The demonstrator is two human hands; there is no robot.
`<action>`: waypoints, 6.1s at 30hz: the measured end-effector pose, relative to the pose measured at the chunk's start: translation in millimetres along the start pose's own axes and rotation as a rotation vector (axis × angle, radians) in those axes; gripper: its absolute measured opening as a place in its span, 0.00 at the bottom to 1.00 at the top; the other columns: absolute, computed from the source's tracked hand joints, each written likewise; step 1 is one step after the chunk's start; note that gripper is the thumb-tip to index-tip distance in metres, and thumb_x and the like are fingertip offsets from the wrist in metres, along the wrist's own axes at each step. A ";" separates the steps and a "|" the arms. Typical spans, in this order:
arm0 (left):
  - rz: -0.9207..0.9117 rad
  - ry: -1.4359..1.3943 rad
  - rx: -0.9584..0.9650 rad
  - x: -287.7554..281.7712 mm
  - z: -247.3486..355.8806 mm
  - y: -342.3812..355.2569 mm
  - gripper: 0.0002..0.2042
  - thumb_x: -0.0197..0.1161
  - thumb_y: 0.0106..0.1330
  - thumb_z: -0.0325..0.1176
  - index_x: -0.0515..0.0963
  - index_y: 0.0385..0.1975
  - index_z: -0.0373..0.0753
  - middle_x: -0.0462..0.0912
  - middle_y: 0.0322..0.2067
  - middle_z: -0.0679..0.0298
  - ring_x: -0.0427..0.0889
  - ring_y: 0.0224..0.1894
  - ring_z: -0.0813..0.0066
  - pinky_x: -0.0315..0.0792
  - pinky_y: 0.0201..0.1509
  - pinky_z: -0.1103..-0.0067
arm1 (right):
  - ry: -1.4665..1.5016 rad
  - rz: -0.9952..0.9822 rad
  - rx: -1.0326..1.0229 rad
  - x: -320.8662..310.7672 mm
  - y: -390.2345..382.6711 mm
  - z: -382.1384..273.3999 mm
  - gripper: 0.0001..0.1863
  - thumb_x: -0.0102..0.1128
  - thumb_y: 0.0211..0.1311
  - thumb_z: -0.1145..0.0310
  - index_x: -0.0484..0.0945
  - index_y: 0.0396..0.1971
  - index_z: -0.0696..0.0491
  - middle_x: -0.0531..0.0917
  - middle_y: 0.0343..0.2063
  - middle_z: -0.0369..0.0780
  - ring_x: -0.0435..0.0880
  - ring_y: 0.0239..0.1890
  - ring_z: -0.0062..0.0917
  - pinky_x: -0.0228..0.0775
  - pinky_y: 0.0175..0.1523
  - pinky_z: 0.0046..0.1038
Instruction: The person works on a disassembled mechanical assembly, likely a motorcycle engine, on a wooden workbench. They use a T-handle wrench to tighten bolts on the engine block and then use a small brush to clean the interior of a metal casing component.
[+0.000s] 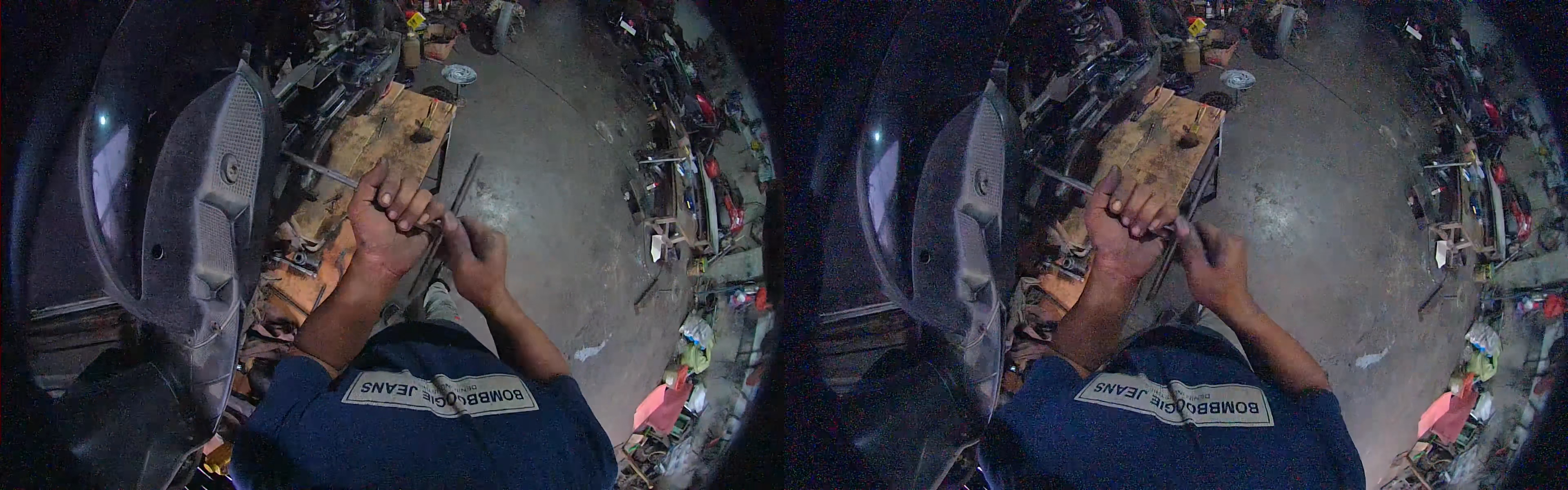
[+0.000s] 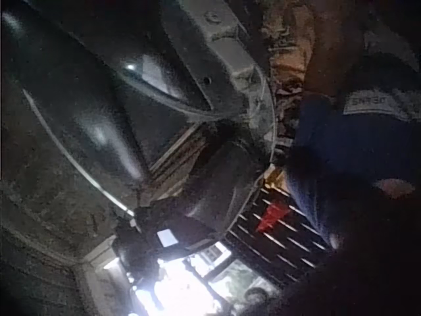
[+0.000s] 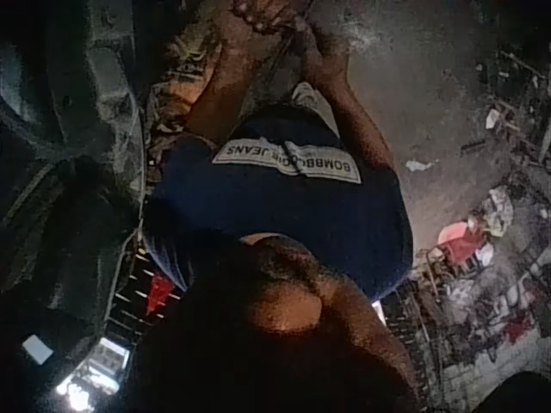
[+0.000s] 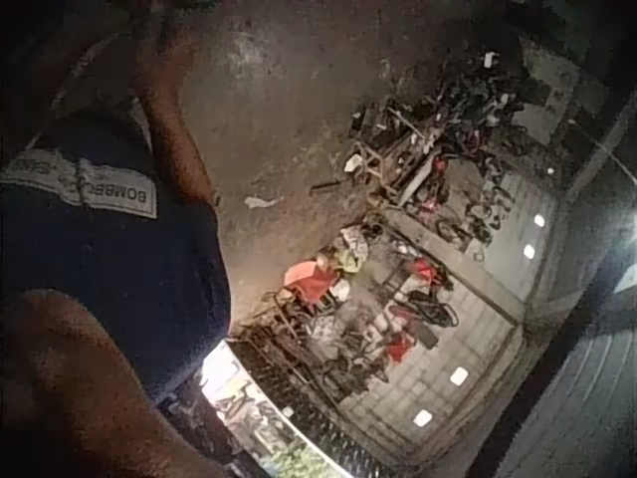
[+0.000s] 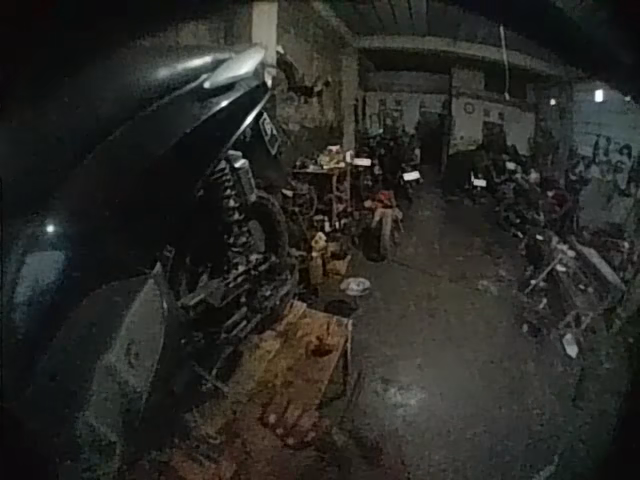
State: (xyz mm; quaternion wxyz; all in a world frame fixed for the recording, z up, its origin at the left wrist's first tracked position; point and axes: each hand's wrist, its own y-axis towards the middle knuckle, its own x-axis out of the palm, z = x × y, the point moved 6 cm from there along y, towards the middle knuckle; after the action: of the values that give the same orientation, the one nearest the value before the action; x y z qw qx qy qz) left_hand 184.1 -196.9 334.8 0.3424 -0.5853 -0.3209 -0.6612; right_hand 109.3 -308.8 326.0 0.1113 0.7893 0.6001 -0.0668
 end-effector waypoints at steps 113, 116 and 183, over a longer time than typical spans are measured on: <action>-0.005 0.020 0.035 7.0 18.4 -5.2 0.21 0.47 0.73 0.47 0.64 0.16 0.46 0.57 0.12 0.73 0.58 0.17 0.79 0.61 0.35 0.77 | -0.162 -0.114 -0.139 17.4 30.6 -6.6 0.03 0.56 0.56 0.74 0.75 0.27 0.58 0.76 0.18 0.44 0.78 0.22 0.36 0.68 0.28 0.35; 0.002 0.030 0.031 8.2 18.9 -6.8 0.21 0.48 0.73 0.47 0.64 0.16 0.47 0.57 0.12 0.73 0.59 0.17 0.79 0.61 0.35 0.77 | -0.151 0.105 -0.444 13.5 22.9 -15.7 0.05 0.56 0.60 0.73 0.76 0.27 0.59 0.75 0.16 0.44 0.78 0.23 0.31 0.68 0.29 0.35; 0.026 0.069 -0.005 -2.9 27.2 -12.7 0.21 0.41 0.75 0.43 0.72 0.52 0.32 0.80 0.47 0.54 0.74 0.58 0.57 0.71 0.61 0.64 | -0.882 -0.106 -1.487 9.4 54.2 -72.9 0.22 0.56 0.24 0.59 0.81 0.29 0.45 0.75 0.18 0.29 0.75 0.28 0.23 0.69 0.38 0.33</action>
State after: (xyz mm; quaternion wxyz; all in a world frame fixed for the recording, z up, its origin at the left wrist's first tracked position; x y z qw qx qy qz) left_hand 189.0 -167.1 334.6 0.3602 -0.5672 -0.2997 -0.6773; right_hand 161.9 -295.2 399.4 0.8181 0.3845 0.4259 0.0377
